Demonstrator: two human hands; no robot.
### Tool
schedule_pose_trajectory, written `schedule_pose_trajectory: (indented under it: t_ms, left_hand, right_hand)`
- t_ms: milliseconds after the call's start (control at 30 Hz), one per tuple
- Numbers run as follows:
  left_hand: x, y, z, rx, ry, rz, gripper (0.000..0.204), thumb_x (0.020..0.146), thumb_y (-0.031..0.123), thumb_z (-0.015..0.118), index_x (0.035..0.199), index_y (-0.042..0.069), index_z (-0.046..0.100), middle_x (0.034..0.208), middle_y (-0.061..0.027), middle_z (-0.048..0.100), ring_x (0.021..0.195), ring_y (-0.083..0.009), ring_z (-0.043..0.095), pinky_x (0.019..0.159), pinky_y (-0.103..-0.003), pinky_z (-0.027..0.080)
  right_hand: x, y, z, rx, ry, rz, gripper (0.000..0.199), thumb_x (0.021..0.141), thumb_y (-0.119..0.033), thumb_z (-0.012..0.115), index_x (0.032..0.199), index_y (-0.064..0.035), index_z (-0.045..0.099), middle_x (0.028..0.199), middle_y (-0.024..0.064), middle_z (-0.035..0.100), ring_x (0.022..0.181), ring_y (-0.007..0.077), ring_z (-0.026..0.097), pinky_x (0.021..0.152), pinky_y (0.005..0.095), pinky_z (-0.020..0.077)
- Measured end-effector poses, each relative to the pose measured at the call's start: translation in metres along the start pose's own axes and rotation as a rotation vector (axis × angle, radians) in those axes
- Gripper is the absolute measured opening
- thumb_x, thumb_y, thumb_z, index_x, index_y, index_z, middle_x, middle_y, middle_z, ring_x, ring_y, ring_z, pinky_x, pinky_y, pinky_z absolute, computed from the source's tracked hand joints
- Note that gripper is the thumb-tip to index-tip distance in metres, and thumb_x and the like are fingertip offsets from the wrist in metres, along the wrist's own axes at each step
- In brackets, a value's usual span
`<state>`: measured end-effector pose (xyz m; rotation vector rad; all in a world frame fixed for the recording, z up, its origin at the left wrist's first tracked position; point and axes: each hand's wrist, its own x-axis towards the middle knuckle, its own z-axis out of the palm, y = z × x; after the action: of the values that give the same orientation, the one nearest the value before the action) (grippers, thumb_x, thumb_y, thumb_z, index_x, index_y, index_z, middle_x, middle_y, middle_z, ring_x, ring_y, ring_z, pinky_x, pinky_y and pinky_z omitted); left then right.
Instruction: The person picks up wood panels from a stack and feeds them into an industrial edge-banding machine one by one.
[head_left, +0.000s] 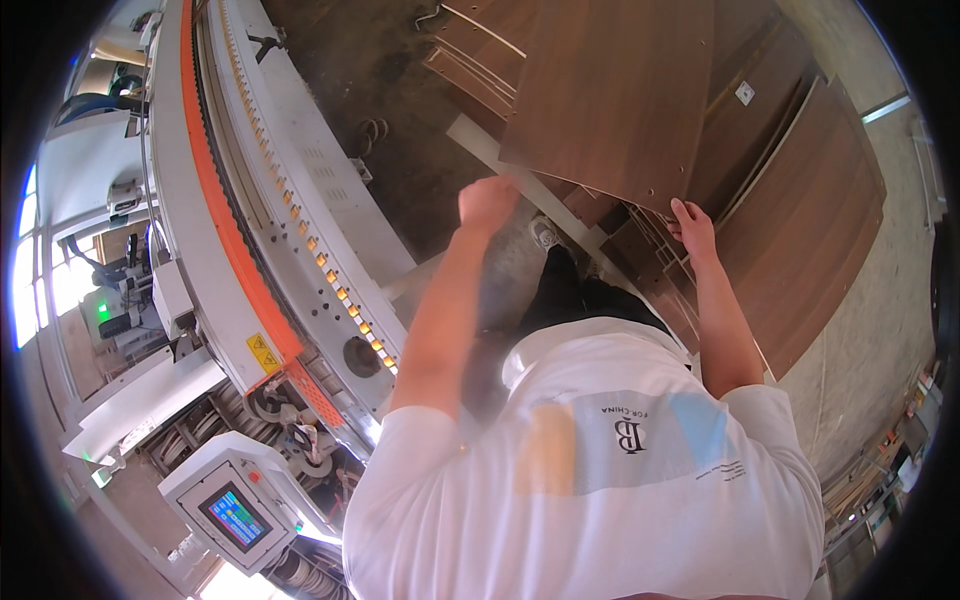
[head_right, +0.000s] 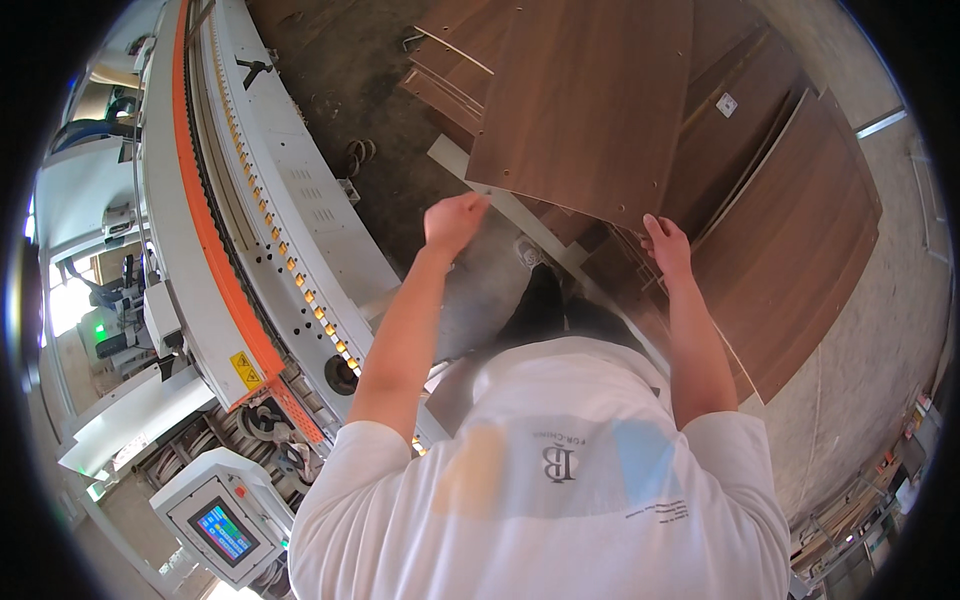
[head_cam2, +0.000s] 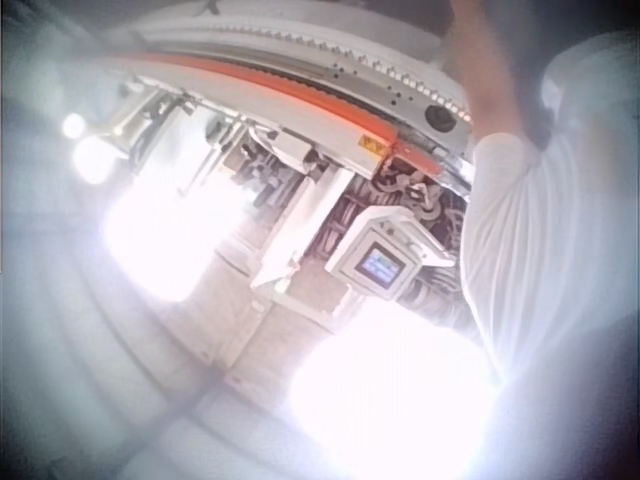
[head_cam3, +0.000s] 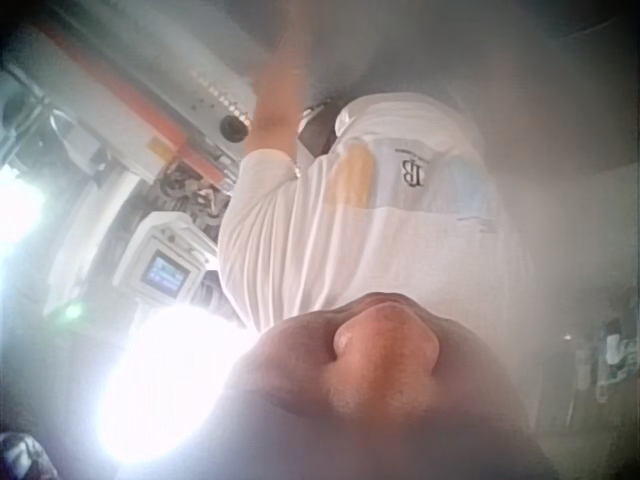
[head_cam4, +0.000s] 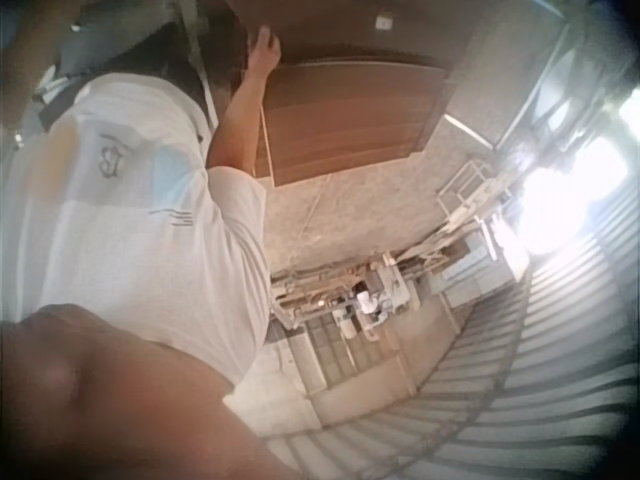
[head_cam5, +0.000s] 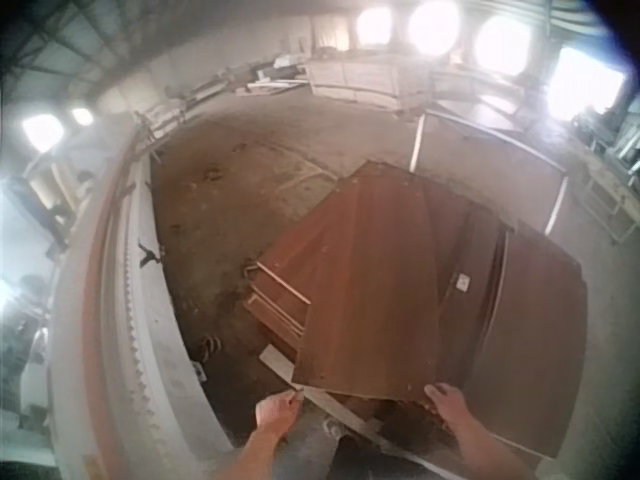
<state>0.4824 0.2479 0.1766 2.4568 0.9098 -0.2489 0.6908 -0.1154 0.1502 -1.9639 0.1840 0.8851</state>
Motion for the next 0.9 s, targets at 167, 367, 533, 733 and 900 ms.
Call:
schedule_pose_trajectory:
  t_ms: [167,367,533,733,900]
  left_hand:
    - [0.004,0.002,-0.004,0.034,0.072,-0.109,0.039,0.096,0.049,0.053,0.089,0.015,0.07,0.09,-0.0135,0.072,0.09,-0.0381,0.067,0.077,-0.05,0.052]
    - [0.009,-0.015,-0.019,0.015,0.092,-0.149,0.037,0.096,0.048,0.051,0.093,0.017,0.072,0.093,-0.0138,0.073,0.092,-0.0384,0.068,0.08,-0.05,0.053]
    - [0.008,0.005,0.013,0.04,0.057,0.057,0.04,0.097,0.05,0.053,0.086,0.015,0.069,0.086,-0.0122,0.071,0.086,-0.0378,0.067,0.073,-0.049,0.052]
    - [0.009,-0.015,-0.012,0.067,0.135,-0.206,0.041,0.098,0.049,0.05,0.086,0.014,0.068,0.087,-0.0132,0.072,0.087,-0.0377,0.068,0.075,-0.049,0.052]
    - [0.008,-0.008,0.014,0.024,0.124,-0.011,0.043,0.098,0.052,0.051,0.084,0.014,0.067,0.085,-0.0136,0.071,0.085,-0.039,0.067,0.073,-0.05,0.052]
  right_hand:
    - [-0.001,-0.003,-0.004,-0.046,-0.019,0.015,0.047,0.096,-0.047,0.067,0.122,-0.0068,0.067,0.098,-0.0023,0.066,0.077,0.0069,0.064,0.069,0.0227,0.0496]
    - [0.0,0.002,-0.002,-0.008,0.003,-0.021,0.047,0.095,-0.045,0.068,0.118,-0.0033,0.069,0.095,0.0005,0.069,0.076,0.0091,0.066,0.067,0.0244,0.0505]
    - [0.0,0.0,-0.002,-0.028,-0.001,-0.025,0.047,0.095,-0.044,0.068,0.118,-0.0031,0.069,0.095,0.0011,0.069,0.075,0.0093,0.066,0.067,0.0245,0.0508]
    - [0.002,0.002,-0.003,-0.047,0.014,-0.025,0.049,0.095,-0.044,0.069,0.12,-0.0024,0.069,0.097,0.0021,0.071,0.076,0.0098,0.067,0.068,0.0247,0.0514]
    - [0.0,-0.001,-0.001,-0.044,0.01,-0.005,0.049,0.095,-0.045,0.069,0.12,-0.0031,0.069,0.097,0.0009,0.069,0.077,0.0089,0.066,0.068,0.024,0.0509]
